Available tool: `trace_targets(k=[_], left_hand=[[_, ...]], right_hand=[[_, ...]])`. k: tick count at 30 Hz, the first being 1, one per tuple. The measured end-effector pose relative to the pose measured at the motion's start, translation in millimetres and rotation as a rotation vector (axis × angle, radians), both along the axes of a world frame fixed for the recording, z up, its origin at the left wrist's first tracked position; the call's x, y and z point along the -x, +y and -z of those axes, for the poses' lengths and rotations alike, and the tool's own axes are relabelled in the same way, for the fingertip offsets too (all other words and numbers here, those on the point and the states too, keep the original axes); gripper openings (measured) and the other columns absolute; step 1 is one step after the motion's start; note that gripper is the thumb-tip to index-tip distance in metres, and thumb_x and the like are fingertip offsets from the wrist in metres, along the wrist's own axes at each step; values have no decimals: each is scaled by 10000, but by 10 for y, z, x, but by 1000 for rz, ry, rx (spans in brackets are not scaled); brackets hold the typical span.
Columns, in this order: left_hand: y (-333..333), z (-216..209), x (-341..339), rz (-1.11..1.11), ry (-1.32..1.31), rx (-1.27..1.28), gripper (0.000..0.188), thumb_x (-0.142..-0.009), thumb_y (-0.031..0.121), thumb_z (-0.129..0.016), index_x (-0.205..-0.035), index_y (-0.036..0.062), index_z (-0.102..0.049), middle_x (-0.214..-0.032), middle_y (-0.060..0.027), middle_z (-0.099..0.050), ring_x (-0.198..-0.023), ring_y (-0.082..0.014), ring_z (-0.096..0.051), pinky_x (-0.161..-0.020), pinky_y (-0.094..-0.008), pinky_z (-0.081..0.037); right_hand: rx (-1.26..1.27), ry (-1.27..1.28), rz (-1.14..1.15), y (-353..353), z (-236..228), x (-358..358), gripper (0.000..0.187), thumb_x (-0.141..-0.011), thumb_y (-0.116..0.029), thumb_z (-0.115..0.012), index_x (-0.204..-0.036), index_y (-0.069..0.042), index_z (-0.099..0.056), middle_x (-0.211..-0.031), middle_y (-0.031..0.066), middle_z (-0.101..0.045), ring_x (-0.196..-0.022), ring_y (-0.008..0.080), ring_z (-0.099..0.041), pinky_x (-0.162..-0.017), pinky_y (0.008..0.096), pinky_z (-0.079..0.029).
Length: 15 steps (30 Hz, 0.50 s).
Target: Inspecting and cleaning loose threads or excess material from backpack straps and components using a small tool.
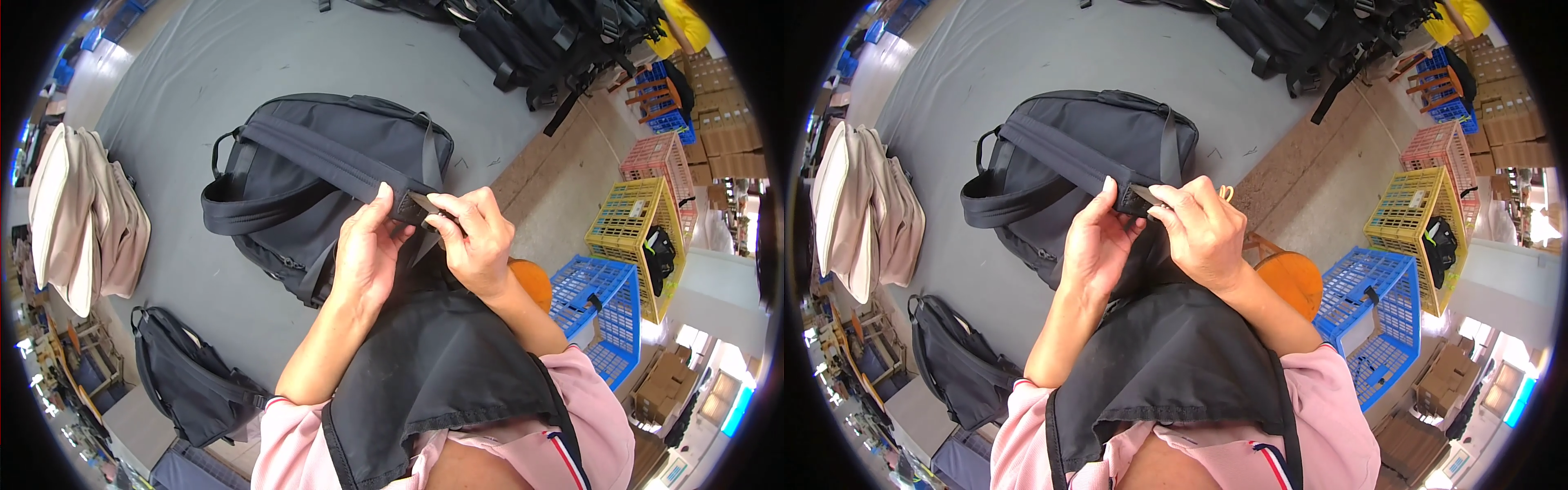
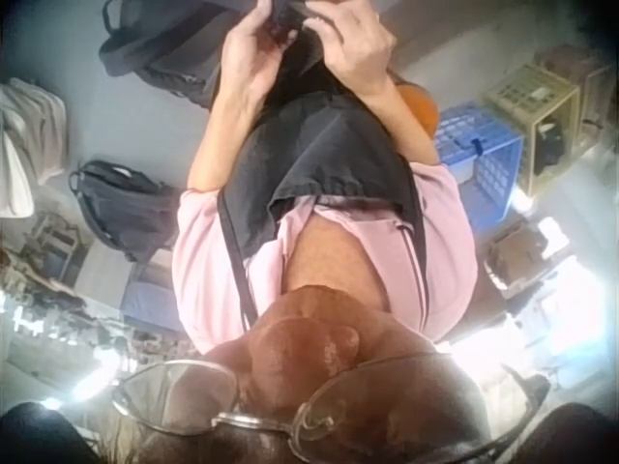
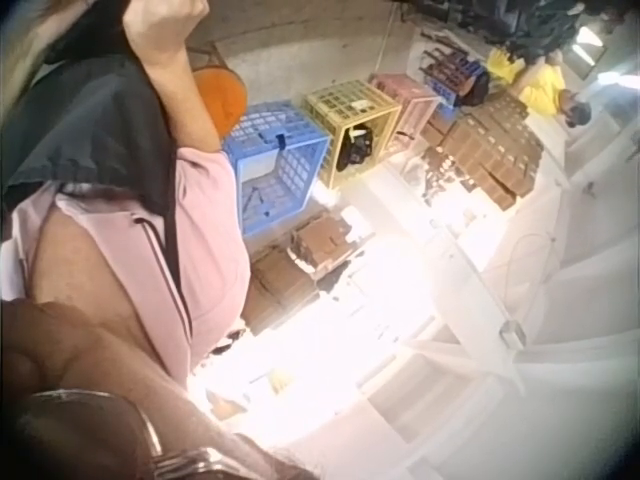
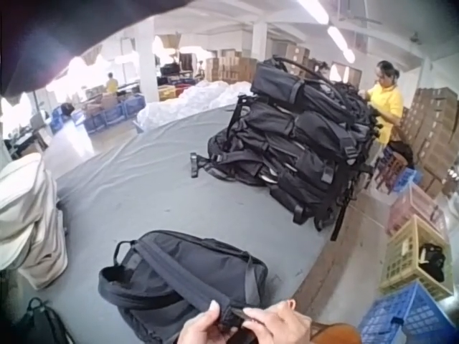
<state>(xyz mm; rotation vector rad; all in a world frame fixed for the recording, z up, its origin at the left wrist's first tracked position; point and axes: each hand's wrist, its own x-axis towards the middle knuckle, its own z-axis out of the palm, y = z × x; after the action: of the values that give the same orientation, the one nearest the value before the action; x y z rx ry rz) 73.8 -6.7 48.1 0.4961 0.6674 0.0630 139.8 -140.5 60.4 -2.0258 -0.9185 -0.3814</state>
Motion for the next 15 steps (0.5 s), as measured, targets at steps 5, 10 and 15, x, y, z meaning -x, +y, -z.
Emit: trace_targets(k=[5, 10, 15], left_hand=[[18, -8, 71, -64, -86, -32, 244, -936, 296, -548, -948, 63, -618, -954, -56, -666, -899, -177, -610, -816, -338, -469], [74, 175, 346, 5, -14, 208, 300, -964, 370, -476, -961, 80, -552, -669, -5, -517, -578, -135, -515, -705, -333, -494], [-153, 7, 498, 135, 57, -126, 420, -997, 393, -374, -1101, 12, -516, -654, -23, -483, -517, -85, -415, -507, -222, -363]], right_hand=[[-244, 421, -63, -83, -100, 26, 274, -742, 10, -709, -999, -27, -622, -877, 69, -502, -660, 104, -507, -570, 220, -424], [-29, 621, -237, 20, -282, -99, 288, -734, 36, -702, -1001, -34, -620, -740, 26, -490, -607, 103, -467, -566, 233, -418], [208, 617, -525, 567, 123, -247, 343, -919, -187, -561, -1198, 12, -541, -955, 115, -655, -643, 135, -591, -625, 239, -477]])
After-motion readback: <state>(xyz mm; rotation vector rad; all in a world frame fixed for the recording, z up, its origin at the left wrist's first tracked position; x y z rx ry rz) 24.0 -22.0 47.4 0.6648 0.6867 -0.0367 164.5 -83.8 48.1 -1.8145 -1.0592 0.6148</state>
